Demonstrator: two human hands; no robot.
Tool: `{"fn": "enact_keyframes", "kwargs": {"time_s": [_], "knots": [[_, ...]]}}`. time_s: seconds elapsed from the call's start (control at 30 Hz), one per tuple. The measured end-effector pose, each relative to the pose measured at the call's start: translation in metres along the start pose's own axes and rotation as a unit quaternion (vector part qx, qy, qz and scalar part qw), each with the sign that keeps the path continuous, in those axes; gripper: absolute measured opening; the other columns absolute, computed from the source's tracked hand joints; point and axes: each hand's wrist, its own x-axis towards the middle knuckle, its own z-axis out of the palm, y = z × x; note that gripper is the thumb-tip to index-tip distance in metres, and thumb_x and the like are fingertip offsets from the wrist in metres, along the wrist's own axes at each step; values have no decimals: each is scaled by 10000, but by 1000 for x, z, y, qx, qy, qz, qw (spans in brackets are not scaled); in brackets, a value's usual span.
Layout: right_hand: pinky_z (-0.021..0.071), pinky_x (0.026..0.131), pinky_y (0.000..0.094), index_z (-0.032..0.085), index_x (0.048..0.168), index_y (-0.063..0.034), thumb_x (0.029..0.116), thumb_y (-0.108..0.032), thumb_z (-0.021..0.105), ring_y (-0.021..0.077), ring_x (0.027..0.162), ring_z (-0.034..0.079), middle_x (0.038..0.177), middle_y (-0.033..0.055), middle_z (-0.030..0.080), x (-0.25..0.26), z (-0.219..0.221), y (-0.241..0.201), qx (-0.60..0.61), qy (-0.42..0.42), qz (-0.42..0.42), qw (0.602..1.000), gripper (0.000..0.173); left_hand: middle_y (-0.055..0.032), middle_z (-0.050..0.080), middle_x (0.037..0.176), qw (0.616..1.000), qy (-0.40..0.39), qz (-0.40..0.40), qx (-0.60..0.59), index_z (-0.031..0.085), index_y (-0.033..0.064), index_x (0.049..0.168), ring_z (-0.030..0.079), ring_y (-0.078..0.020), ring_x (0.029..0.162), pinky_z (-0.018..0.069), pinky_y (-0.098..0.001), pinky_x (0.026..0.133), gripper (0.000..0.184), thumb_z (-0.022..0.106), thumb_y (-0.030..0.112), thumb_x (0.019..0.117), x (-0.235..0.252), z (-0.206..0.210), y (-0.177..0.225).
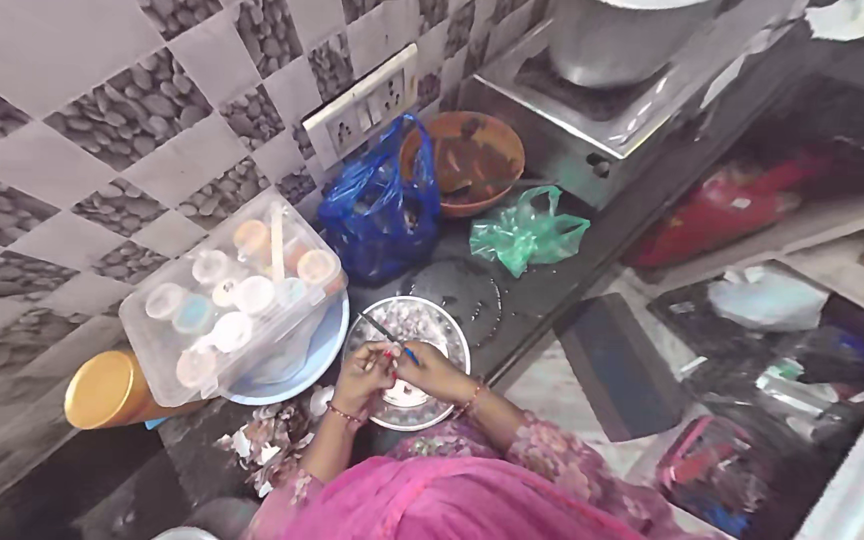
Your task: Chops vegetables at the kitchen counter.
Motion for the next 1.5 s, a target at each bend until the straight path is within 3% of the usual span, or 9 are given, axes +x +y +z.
{"fn": "enact_keyframes", "kwargs": {"time_s": [0.1,0.23,0.47,0.67,0.77,1.0,1.2,1.3,1.5], "knots": [[437,652,294,586,892,-13,1059,-281,454,84,675,487,752,14,495,7,-4,3,-9,-7,8,1000,342,50,727,896,1000,12,-16,-17,731,100,1008,651,-15,746,553,-197,686,251,764,33,768,7,1,-5],[432,634,256,567,842,-40,1067,-263,432,44,646,483,709,-25,486,13,-2,12,19,-7,16,1000,344,40,726,879,998,31,-49,-35,714,84,1019,651,-19,718,554,-201,656,261,729,0,773,10,2,-10],[435,675,273,575,819,-31,1065,-263,434,56,685,493,724,-10,499,15,1,15,-2,10,29,1000,367,21,712,863,994,49,-92,-28,679,41,1038,644,-35,682,550,-209,618,303,680,-48,748,12,0,-10],[486,717,401,611,978,27,1021,-391,538,191,746,566,812,102,580,17,-5,10,-75,8,47,996,427,41,733,927,997,26,-67,-6,686,59,1066,663,-24,726,568,-207,655,354,707,-52,731,10,-5,-4],[489,711,382,607,1003,25,1028,-385,540,177,742,563,818,95,577,17,-6,7,-77,-3,56,995,416,50,738,872,997,27,-66,-14,710,92,1005,664,-23,692,567,-205,629,346,707,-80,706,11,-6,-3],[435,631,329,561,900,-21,1052,-330,482,121,655,491,741,28,489,17,-4,8,-54,-27,55,997,353,46,736,861,997,11,-71,7,715,80,979,667,-25,702,569,-206,640,300,717,-72,720,11,-9,1],[446,690,318,578,872,-5,1065,-261,442,104,707,511,766,35,527,16,-5,8,-49,-22,43,998,348,28,733,893,997,9,-76,-4,705,75,971,676,-44,749,579,-227,691,296,729,-59,708,16,-7,-2],[444,696,345,589,852,1,1065,-280,434,131,716,509,768,50,519,19,-7,14,-52,-10,37,998,385,29,726,877,997,7,-72,-14,704,72,970,665,-40,729,569,-222,669,280,719,-53,719,21,-5,-7],[424,659,305,580,794,-35,1061,-263,433,81,671,480,716,-3,482,22,-6,19,-33,14,31,999,381,19,705,840,996,22,-83,-32,680,44,992,644,-43,661,552,-217,597,289,701,-62,724,26,-2,-15]]}}
